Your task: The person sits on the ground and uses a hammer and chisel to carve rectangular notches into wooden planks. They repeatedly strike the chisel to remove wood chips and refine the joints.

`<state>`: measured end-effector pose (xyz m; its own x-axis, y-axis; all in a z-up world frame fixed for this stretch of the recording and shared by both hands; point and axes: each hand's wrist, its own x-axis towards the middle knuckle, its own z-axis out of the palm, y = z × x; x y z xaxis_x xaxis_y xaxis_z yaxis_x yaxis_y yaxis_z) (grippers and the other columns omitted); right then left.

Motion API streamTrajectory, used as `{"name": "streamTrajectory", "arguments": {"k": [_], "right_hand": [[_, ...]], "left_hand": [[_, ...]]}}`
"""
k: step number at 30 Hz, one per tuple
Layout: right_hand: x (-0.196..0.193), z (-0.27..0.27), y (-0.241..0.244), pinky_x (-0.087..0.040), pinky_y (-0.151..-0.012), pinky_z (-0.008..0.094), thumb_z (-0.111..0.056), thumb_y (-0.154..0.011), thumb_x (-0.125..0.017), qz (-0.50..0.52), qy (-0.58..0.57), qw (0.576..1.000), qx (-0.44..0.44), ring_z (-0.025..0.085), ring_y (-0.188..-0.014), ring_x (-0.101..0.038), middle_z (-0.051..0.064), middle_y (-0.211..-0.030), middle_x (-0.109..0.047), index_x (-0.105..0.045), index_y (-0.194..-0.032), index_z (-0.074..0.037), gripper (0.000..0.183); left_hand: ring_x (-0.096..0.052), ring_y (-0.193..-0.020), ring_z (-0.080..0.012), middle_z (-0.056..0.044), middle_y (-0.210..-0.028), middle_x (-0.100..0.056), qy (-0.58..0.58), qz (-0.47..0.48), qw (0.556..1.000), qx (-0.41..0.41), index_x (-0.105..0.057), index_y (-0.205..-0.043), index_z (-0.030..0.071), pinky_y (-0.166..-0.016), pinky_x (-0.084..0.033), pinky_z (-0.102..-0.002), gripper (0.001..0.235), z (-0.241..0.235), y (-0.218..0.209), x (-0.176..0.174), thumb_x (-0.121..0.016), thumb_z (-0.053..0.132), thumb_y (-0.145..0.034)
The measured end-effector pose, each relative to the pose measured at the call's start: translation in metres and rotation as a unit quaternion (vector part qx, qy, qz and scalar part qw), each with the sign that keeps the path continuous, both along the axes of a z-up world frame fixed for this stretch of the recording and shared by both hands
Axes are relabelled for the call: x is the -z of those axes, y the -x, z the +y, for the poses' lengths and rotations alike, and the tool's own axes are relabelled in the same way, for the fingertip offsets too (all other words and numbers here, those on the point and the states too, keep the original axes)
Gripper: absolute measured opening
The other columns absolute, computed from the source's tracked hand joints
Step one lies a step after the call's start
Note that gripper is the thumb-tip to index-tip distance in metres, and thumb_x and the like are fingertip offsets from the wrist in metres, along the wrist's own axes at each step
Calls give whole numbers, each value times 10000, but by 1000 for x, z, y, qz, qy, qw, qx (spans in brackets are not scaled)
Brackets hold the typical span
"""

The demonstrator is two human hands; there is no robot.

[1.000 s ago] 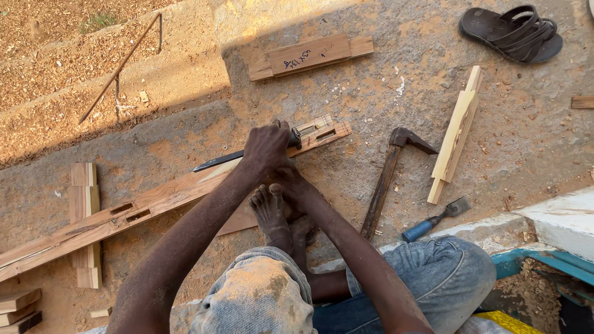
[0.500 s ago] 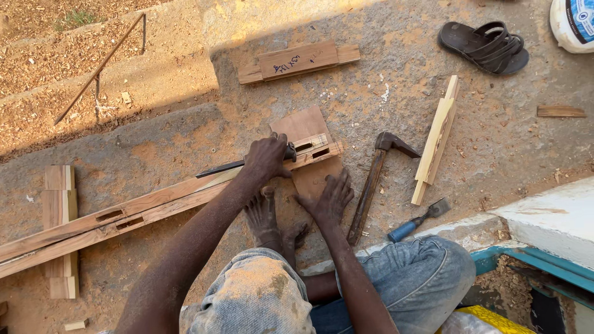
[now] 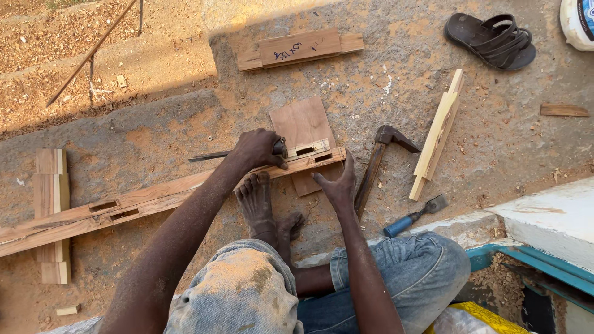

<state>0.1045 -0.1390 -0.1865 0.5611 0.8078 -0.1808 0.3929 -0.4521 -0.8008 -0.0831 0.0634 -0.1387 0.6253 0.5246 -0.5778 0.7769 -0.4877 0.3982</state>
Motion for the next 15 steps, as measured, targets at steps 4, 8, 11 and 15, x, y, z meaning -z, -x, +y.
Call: {"name": "streamTrajectory", "arguments": {"k": [4, 8, 11, 15], "right_hand": [[11, -3, 4, -407, -1168, 514, -377, -683, -969, 14, -14, 1000, 3, 415, -1368, -511, 283, -1424, -527, -325, -1535, 13, 1136], [11, -1, 2, -443, -1134, 493, -411, -669, -976, -16, 66, 997, 28, 393, -1318, -556, 268, -1377, -558, -349, -1490, 23, 1120], [-8, 12, -8, -484, -1035, 502, -393, -678, -993, -101, 93, 990, -24, 406, -1222, -594, 279, -1320, -588, -403, -1439, 58, 1063], [-16, 26, -7, -601, -916, 433, -348, -671, -968, -27, 23, 999, -24, 323, -1016, -741, 189, -1130, -741, -619, -1197, 17, 729]], "left_hand": [[-715, -776, -218, -46, -830, -750, 13, -3, 1000, 3, -749, -973, 136, -734, -574, -401, 706, 6, 4, 6, -909, 681, -555], [-738, -774, -209, -25, -825, -762, 18, -18, 1000, -1, -763, -946, 161, -723, -589, -394, 609, -2, 3, 11, -881, 652, -606], [-726, -811, -230, -32, -855, -763, -28, -87, 996, -13, -768, -940, 178, -741, -578, -408, 583, -4, 4, -1, -935, 603, -577], [-716, -851, -247, -56, -887, -760, -40, -84, 996, -10, -765, -949, 165, -768, -573, -415, 573, -3, 9, -3, -977, 527, -558]]}}
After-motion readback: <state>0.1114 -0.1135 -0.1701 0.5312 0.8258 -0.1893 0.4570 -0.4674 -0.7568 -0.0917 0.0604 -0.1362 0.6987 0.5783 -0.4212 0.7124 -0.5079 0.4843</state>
